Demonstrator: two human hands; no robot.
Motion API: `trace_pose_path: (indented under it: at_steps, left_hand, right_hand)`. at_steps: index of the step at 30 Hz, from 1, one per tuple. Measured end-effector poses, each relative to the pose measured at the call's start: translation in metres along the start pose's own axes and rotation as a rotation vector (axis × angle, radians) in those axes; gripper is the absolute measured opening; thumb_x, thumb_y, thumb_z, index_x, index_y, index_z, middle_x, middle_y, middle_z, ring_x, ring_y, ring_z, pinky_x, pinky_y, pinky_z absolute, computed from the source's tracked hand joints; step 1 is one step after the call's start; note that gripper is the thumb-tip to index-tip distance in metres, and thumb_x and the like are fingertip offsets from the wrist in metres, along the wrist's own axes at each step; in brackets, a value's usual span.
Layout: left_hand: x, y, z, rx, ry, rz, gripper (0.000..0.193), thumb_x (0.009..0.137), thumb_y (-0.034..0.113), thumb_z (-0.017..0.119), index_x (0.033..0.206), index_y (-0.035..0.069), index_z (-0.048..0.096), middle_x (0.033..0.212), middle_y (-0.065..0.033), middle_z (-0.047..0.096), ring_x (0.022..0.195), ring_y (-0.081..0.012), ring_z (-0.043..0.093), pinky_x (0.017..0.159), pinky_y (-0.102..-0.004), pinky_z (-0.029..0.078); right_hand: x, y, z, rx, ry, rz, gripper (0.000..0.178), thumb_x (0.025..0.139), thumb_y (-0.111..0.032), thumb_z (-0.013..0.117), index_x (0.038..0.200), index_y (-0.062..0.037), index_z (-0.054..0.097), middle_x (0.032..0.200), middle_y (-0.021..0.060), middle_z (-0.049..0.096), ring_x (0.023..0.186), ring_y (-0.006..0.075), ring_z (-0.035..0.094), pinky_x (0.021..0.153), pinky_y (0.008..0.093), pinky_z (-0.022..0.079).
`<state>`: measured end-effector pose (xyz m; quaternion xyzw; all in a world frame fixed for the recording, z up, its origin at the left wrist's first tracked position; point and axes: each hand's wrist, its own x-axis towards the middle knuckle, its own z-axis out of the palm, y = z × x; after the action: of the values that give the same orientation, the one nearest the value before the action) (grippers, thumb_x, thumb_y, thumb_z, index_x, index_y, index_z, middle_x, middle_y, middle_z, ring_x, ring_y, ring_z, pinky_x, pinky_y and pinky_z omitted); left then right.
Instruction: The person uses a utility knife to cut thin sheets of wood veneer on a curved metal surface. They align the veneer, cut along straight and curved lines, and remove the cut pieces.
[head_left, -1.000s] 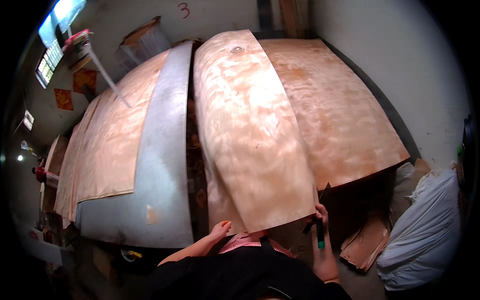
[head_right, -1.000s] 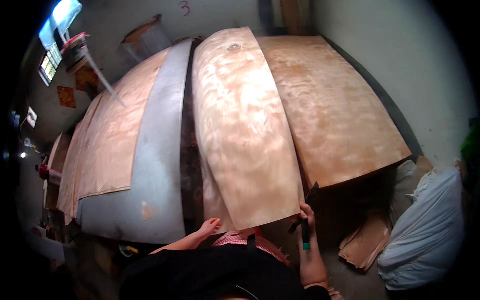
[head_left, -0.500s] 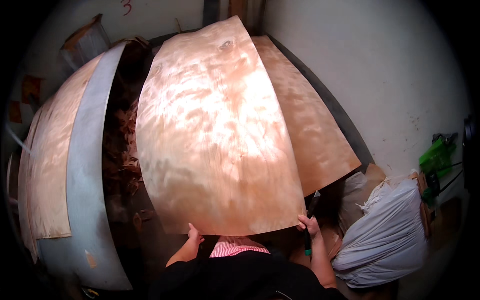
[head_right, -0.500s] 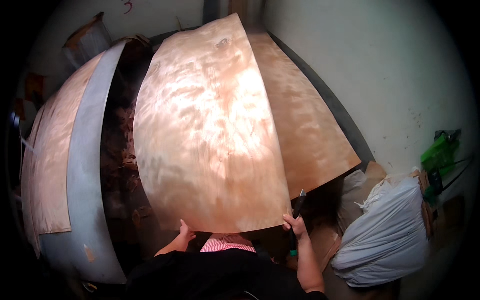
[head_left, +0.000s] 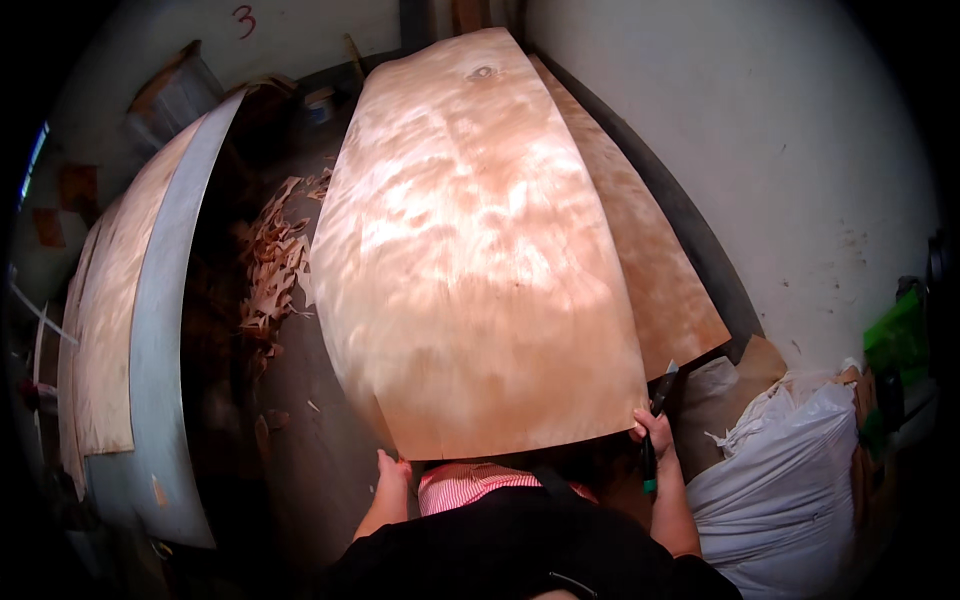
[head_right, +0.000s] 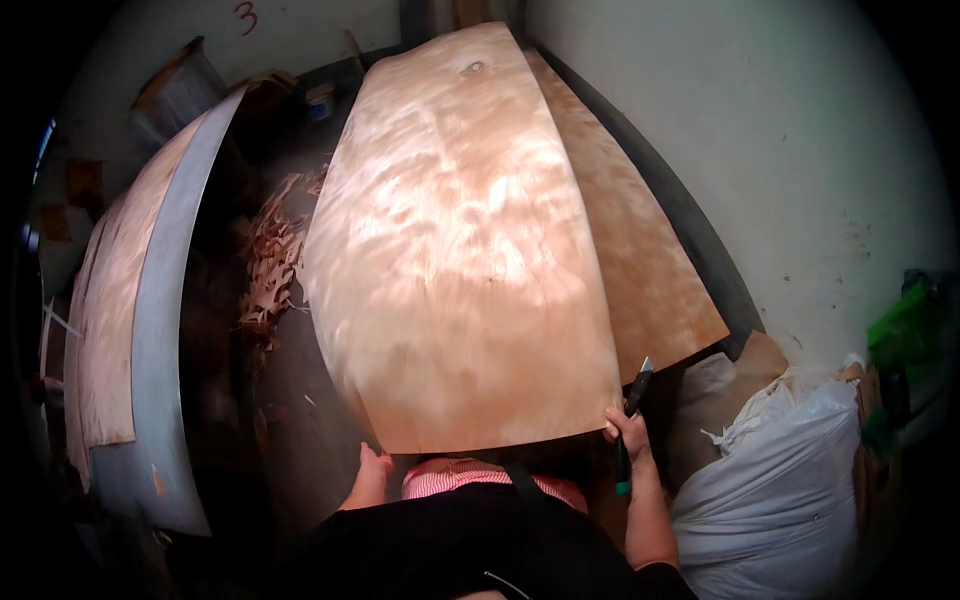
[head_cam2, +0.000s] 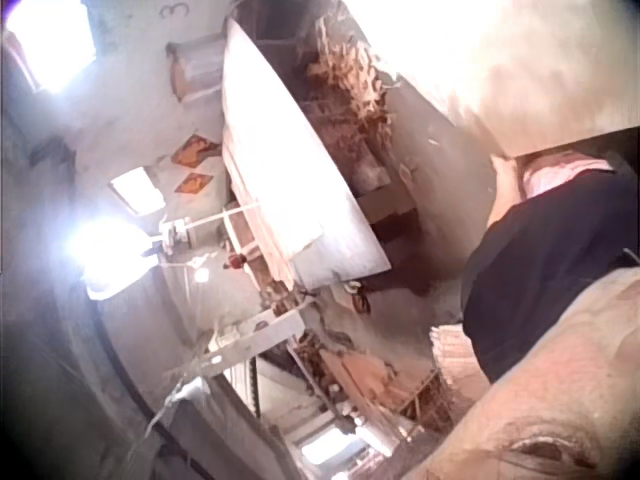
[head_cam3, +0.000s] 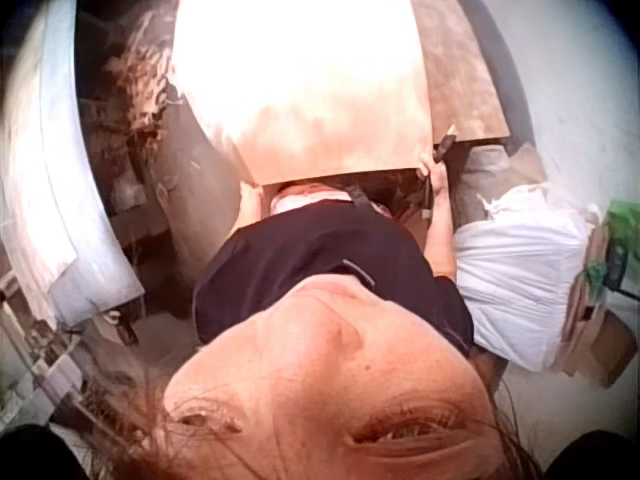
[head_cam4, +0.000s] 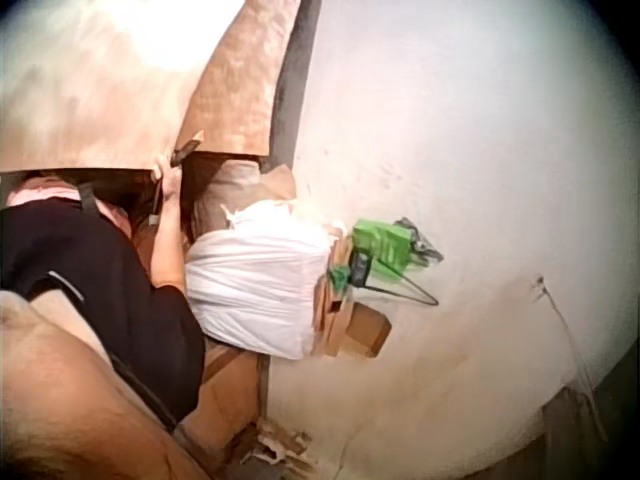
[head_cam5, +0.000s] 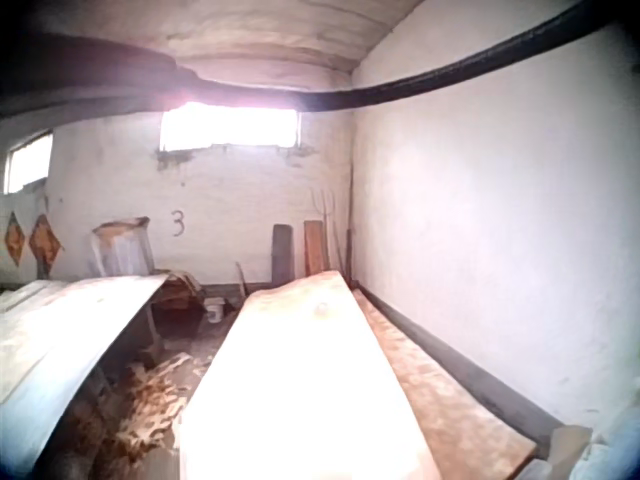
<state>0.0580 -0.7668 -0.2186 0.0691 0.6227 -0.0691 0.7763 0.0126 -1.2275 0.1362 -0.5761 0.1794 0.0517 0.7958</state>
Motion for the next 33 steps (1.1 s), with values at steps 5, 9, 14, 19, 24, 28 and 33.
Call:
trace_pose_path:
  at_steps: [5,9,14,19,24,28,33]
  left_hand:
    - [-0.027,0.005,-0.014,0.041,-0.035,-0.201,0.057,0.082,0.058,0.041,0.097,0.004,0.050,0.076,-0.0064,0.059,0.056,-0.0160,0.058,0.042,-0.0205,0.047]
    - [-0.053,0.010,-0.022,0.129,-0.054,-0.262,0.045,0.084,0.052,0.043,0.072,0.011,0.056,0.053,0.0016,0.053,0.036,-0.0092,0.046,0.028,-0.0148,0.034]
    - [-0.069,0.010,-0.025,0.232,-0.208,-0.161,0.031,0.087,0.038,0.046,0.071,0.013,0.054,0.048,0.0046,0.049,0.033,-0.0069,0.041,0.027,-0.0146,0.031]
    - [-0.064,-0.010,-0.014,0.122,-0.057,-0.023,0.018,0.084,0.022,0.051,0.068,0.015,0.055,0.051,0.0062,0.051,0.035,-0.0058,0.042,0.029,-0.0151,0.031]
    - [-0.058,-0.020,-0.011,0.009,0.066,0.080,0.011,0.081,0.014,0.056,0.070,0.011,0.055,0.057,0.0023,0.054,0.036,-0.0063,0.042,0.030,-0.0155,0.032]
    - [-0.060,-0.021,-0.010,0.025,0.124,0.207,0.011,0.077,0.009,0.061,0.069,0.010,0.053,0.058,0.0000,0.053,0.037,-0.0068,0.040,0.030,-0.0168,0.030]
    - [-0.078,-0.019,-0.008,0.082,0.165,0.313,0.019,0.078,0.009,0.060,0.063,0.009,0.048,0.051,0.0016,0.044,0.035,-0.0072,0.033,0.032,-0.0198,0.024]
  right_hand:
    - [-0.005,0.013,-0.008,-0.078,0.076,0.015,0.013,0.081,-0.006,0.052,0.093,-0.0037,0.048,0.054,-0.0015,0.042,0.039,0.0062,0.038,0.037,0.0194,0.029]
    - [-0.011,-0.003,-0.003,-0.160,0.123,0.029,0.018,0.079,-0.004,0.053,0.096,-0.0020,0.048,0.061,0.0012,0.046,0.041,0.0071,0.041,0.039,0.0201,0.033]
    - [-0.017,-0.009,0.001,-0.280,0.123,0.001,0.015,0.079,-0.005,0.054,0.093,-0.0017,0.050,0.061,0.0004,0.047,0.043,0.0064,0.042,0.040,0.0200,0.033]
    - [-0.009,-0.017,0.010,-0.462,0.159,-0.053,0.005,0.079,-0.009,0.056,0.081,-0.0047,0.054,0.055,-0.0030,0.046,0.043,0.0050,0.042,0.040,0.0194,0.032]
    - [-0.011,-0.033,0.028,-0.696,0.234,-0.086,0.011,0.077,-0.011,0.057,0.068,-0.0055,0.054,0.052,-0.0032,0.046,0.044,0.0058,0.043,0.042,0.0212,0.032]
    - [-0.016,-0.038,0.047,-0.796,0.277,-0.138,0.016,0.075,-0.013,0.059,0.063,-0.0050,0.053,0.051,-0.0016,0.048,0.043,0.0070,0.045,0.041,0.0223,0.033]
    - [-0.013,-0.032,0.040,-0.876,0.322,-0.192,0.014,0.075,-0.013,0.058,0.072,-0.0012,0.052,0.051,-0.0008,0.048,0.042,0.0077,0.045,0.040,0.0227,0.034]
